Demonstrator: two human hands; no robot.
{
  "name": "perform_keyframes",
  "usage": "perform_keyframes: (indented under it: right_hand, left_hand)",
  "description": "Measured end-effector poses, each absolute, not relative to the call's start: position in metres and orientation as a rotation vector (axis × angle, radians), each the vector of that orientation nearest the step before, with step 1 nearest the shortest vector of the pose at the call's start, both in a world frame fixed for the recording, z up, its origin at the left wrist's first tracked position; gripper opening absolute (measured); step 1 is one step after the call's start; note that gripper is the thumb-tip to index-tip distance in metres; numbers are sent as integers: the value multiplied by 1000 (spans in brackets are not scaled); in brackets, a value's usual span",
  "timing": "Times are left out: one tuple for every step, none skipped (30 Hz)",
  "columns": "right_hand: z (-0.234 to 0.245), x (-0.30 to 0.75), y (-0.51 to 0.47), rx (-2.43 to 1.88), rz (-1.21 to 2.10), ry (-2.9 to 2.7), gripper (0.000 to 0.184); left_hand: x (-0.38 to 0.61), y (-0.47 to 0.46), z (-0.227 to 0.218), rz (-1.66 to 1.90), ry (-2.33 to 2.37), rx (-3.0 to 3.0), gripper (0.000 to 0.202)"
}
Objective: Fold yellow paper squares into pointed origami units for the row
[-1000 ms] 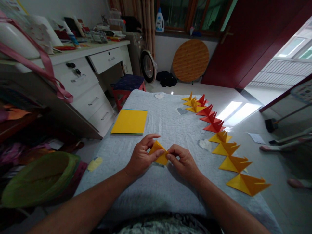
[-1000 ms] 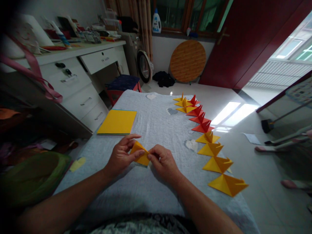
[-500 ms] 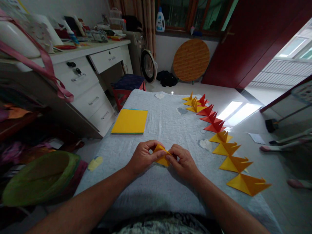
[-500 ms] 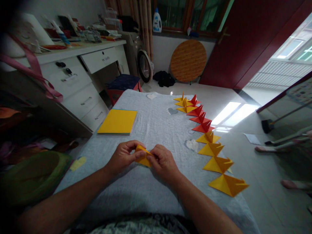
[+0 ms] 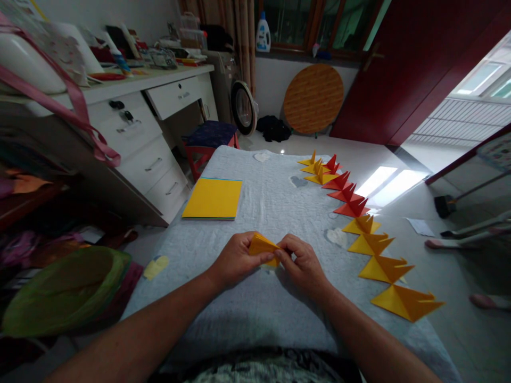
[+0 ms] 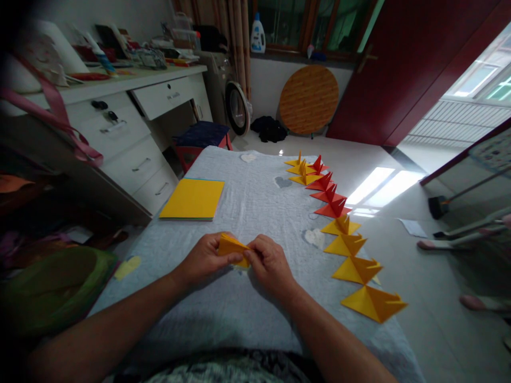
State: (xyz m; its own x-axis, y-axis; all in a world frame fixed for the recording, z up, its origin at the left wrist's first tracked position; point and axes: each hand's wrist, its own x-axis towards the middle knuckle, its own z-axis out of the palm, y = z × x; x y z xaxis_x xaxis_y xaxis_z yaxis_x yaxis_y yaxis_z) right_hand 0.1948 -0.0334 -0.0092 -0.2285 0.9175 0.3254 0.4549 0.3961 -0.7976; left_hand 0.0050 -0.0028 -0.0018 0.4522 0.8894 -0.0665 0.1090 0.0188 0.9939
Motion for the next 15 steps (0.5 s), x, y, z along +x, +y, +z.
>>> perform_keyframes:
  right_hand:
    - [-9, 195, -33, -1190, 720, -1837, 17]
    - [-10, 194, -34, -1195, 721, -1833, 17]
    - [-10, 194, -34, -1199, 723, -1831, 16]
    - [-11, 194, -34, -1201, 727, -1831, 15]
    - [-11, 194, -34, -1202, 733, -1832, 15]
    - [-12, 194, -34, -1201, 739, -1834, 14]
    - [-12, 195, -34, -1199, 745, -1835, 13]
    - [-11, 195, -34, -1199, 749, -1835, 13]
    - [-11, 196, -34, -1199, 748, -1834, 12]
    - [-10, 196, -34, -1197, 745, -1834, 12]
    - [-10, 197, -34, -1193, 740, -1834, 12]
    - [-9, 198, -34, -1186, 736, -1833, 13]
    - [-7, 198, -34, -1178, 733, -1832, 13]
    - [-6, 199, -34, -1171, 734, -1830, 14]
    - [-6, 199, -34, -1167, 737, -1826, 14]
  left_hand:
    - [6, -3, -4, 746, 937, 1410, 21]
    - [7, -3, -5, 730, 929, 1382, 20]
    - [7, -4, -6, 722, 921, 1360, 18]
    - [8, -4, -6, 715, 913, 1348, 17]
    - [8, -5, -6, 710, 910, 1344, 16]
    - [8, -5, -6, 704, 907, 1346, 16]
    - [7, -5, -6, 699, 902, 1350, 16]
    - [7, -5, -5, 695, 894, 1353, 17]
    - [6, -5, -5, 693, 885, 1352, 17]
    - [6, -5, -5, 692, 876, 1350, 17]
    - [6, -4, -4, 694, 867, 1347, 17]
    - [5, -4, -3, 697, 857, 1347, 16]
    - [5, -3, -2, 699, 849, 1349, 16]
    - [5, -3, -1, 700, 845, 1353, 15]
    - [5, -2, 0, 702, 846, 1356, 15]
